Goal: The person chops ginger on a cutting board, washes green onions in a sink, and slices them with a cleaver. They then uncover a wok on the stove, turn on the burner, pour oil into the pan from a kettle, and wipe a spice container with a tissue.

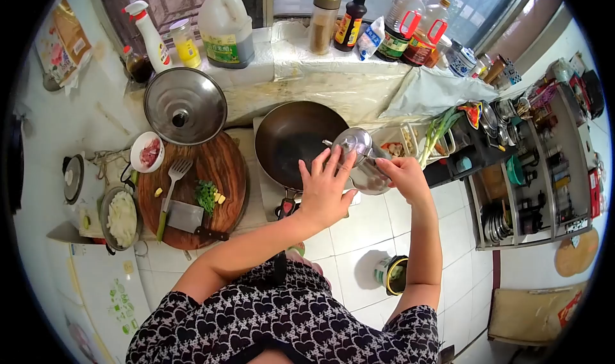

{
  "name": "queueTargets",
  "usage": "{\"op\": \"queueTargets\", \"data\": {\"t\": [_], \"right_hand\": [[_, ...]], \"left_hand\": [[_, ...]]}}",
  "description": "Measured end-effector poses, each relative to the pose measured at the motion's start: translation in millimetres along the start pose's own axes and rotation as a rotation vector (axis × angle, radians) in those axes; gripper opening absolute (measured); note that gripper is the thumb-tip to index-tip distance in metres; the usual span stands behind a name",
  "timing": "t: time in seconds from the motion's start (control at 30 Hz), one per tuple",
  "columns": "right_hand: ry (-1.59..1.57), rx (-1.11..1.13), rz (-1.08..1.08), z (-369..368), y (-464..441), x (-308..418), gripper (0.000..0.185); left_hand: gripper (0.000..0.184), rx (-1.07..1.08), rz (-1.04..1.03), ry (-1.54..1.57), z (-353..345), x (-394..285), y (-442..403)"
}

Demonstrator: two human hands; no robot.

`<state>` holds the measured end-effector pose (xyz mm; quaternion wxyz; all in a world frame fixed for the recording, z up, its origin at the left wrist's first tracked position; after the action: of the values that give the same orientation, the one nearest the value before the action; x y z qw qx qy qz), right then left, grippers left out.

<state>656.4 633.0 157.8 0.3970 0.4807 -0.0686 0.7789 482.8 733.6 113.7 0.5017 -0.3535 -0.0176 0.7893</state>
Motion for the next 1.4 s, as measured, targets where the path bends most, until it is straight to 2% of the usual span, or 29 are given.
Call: {"op": "queueTargets", "data": {"t": [0.43,0.73,1.0,1.4], "right_hand": [[0.032,0.019,0.049,-10,-15,11,0.039],[0.003,0.029,0.033,-5,-17,4,0.036],[-0.094,-0.067,-0.067,-1,-9,-13,0.036],[-0.149,-0.03,-0.068,-5,-4,-16,0.035]], "left_hand": [[0.082,-0.023,0.049,0.031,-1,-3,3],[0.081,0.025,0.048,0.072,-5,-1,5],[0.079,0.067,0.023,0.094,-9,-2,3],[0.076,0.081,0.012,0.071,-2,-4,13]]}}
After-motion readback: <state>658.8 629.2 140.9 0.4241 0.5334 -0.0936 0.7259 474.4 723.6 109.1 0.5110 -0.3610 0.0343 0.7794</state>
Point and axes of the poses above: each hand's wrist, its own y-axis away from the middle knuckle, its own z-axis out of the back of the hand, x = y × z, the point moved 1 cm from there along -y, towards the middle knuckle
